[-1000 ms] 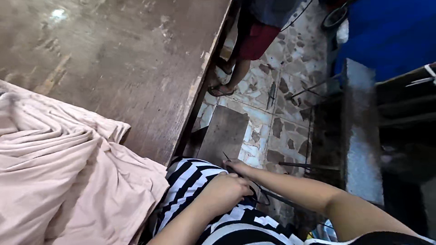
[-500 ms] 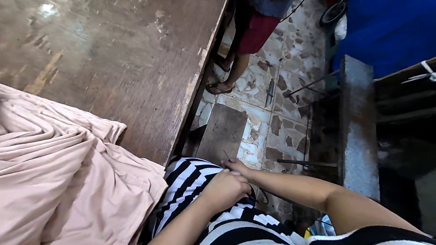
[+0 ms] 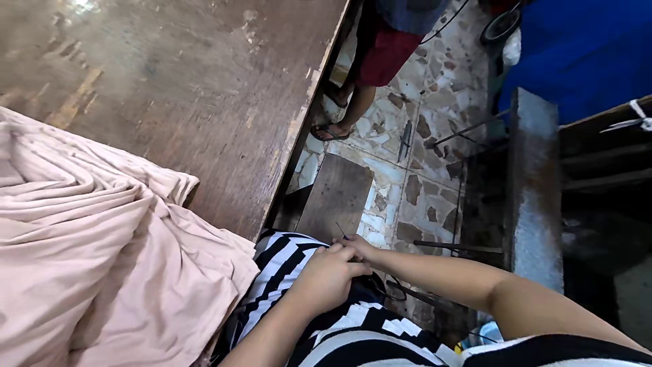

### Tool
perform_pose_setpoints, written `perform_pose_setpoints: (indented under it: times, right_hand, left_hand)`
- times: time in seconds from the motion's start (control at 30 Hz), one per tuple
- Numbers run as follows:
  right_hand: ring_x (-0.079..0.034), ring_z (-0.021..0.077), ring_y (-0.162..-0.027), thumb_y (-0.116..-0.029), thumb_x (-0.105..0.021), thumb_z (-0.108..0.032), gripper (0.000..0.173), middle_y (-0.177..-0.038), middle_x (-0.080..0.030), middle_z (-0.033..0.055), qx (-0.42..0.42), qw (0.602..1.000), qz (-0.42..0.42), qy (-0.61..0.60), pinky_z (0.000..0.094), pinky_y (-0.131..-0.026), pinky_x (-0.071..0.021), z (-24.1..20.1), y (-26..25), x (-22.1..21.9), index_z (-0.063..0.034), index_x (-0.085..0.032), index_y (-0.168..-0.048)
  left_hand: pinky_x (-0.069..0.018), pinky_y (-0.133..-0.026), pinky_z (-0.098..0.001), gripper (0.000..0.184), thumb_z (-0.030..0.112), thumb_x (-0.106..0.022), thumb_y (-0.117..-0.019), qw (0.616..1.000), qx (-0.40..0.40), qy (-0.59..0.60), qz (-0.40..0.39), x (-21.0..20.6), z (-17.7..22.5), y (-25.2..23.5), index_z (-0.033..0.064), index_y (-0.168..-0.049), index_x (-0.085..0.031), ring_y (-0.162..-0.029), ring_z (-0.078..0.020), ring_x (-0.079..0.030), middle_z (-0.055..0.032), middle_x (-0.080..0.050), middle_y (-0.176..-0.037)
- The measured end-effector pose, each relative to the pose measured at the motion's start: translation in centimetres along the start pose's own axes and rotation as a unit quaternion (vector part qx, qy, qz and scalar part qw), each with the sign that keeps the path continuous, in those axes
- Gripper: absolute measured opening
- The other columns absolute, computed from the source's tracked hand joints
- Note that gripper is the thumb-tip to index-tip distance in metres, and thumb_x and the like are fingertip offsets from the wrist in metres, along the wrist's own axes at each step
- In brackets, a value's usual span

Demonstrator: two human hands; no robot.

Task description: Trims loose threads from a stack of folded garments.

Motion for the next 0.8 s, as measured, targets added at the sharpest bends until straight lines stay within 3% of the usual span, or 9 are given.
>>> perform_pose_setpoints:
  times: [0.13,0.3,0.47,0.63,0.7,0.8]
  right_hand:
    - [-0.06,0.0094,-0.072,-0.1059,-0.058,-0.026,0.028,-0.084,-0.064,0.0049,-0.006,1.0,0.003,0.009,0.0301,-0.071,-0.0517,-0.1,-0.2,-0.1,0.0007,-0.066,-0.104]
    - [-0.06,0.0096,-0.072,-0.1053,-0.059,-0.029,0.031,-0.084,-0.063,0.0055,-0.008,1.0,0.012,0.023,0.0304,-0.071,-0.0515,-0.3,0.0,-0.1,0.0012,-0.066,-0.105]
    - [-0.059,0.0084,-0.073,-0.1056,-0.058,-0.029,0.03,-0.083,-0.063,0.0046,-0.001,0.999,0.008,0.047,0.0293,-0.071,-0.0507,-0.4,-0.2,-0.1,0.0009,-0.065,-0.103]
    - [-0.061,0.0137,-0.081,-0.1048,-0.06,-0.028,0.032,-0.092,-0.065,0.0103,0.015,0.995,0.029,0.091,0.0349,-0.079,-0.0519,-0.4,-0.4,0.2,0.0035,-0.065,-0.108]
    - [-0.057,0.0165,-0.08,-0.1033,-0.061,-0.02,0.027,-0.089,-0.061,0.0126,0.09,0.983,0.089,0.13,0.0368,-0.078,-0.0498,-1.6,-0.6,0.5,0.007,-0.063,-0.106]
    - [-0.05,0.0024,-0.064,-0.1001,-0.058,-0.015,0.021,-0.072,-0.051,-0.0023,0.345,0.92,0.166,0.078,0.0225,-0.064,-0.0459,-7.1,0.1,0.1,0.0038,-0.059,-0.09]
  left_hand:
    - [-0.0449,-0.099,-0.0573,0.043,0.002,-0.048,-0.0981,0.997,-0.007,-0.019,-0.072,-0.3,0.5,-0.7,0.0214,-0.13,-0.07,-0.135,-0.0308,-0.051,-0.0032,-0.058,-0.145]
    - [-0.0418,-0.1,-0.0593,0.05,-0.003,-0.049,-0.0951,0.993,-0.013,-0.005,-0.114,-0.4,0.6,-0.9,0.0157,-0.139,-0.064,-0.137,-0.032,-0.049,-0.0024,-0.056,-0.148]
    - [-0.0423,-0.099,-0.0592,0.053,-0.005,-0.05,-0.0933,0.993,-0.014,-0.006,-0.119,-0.2,0.6,-0.9,0.0147,-0.141,-0.062,-0.137,-0.0317,-0.049,-0.0028,-0.055,-0.15]
    - [-0.0418,-0.101,-0.0605,0.056,-0.006,-0.054,-0.0919,0.995,-0.004,-0.001,-0.097,0.1,1.0,-0.5,0.0151,-0.143,-0.06,-0.14,-0.0318,-0.048,-0.004,-0.055,-0.15]
    - [-0.0443,-0.099,-0.0585,0.055,-0.005,-0.057,-0.0915,0.999,0.005,-0.018,-0.037,1.4,1.8,0.9,0.0163,-0.142,-0.061,-0.139,-0.0308,-0.049,-0.0034,-0.057,-0.148]
    - [-0.0511,-0.095,-0.0517,0.046,0.001,-0.059,-0.0926,0.987,0.022,-0.069,0.14,4.3,3.1,5.7,0.0187,-0.134,-0.066,-0.128,-0.0269,-0.06,-0.0006,-0.065,-0.138]
Point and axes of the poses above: each hand's wrist, its own y-axis away from the middle knuckle, its own x-axis out of the back of the hand, z = x × y, the point moved 3 cm from there along -y, towards the middle knuckle
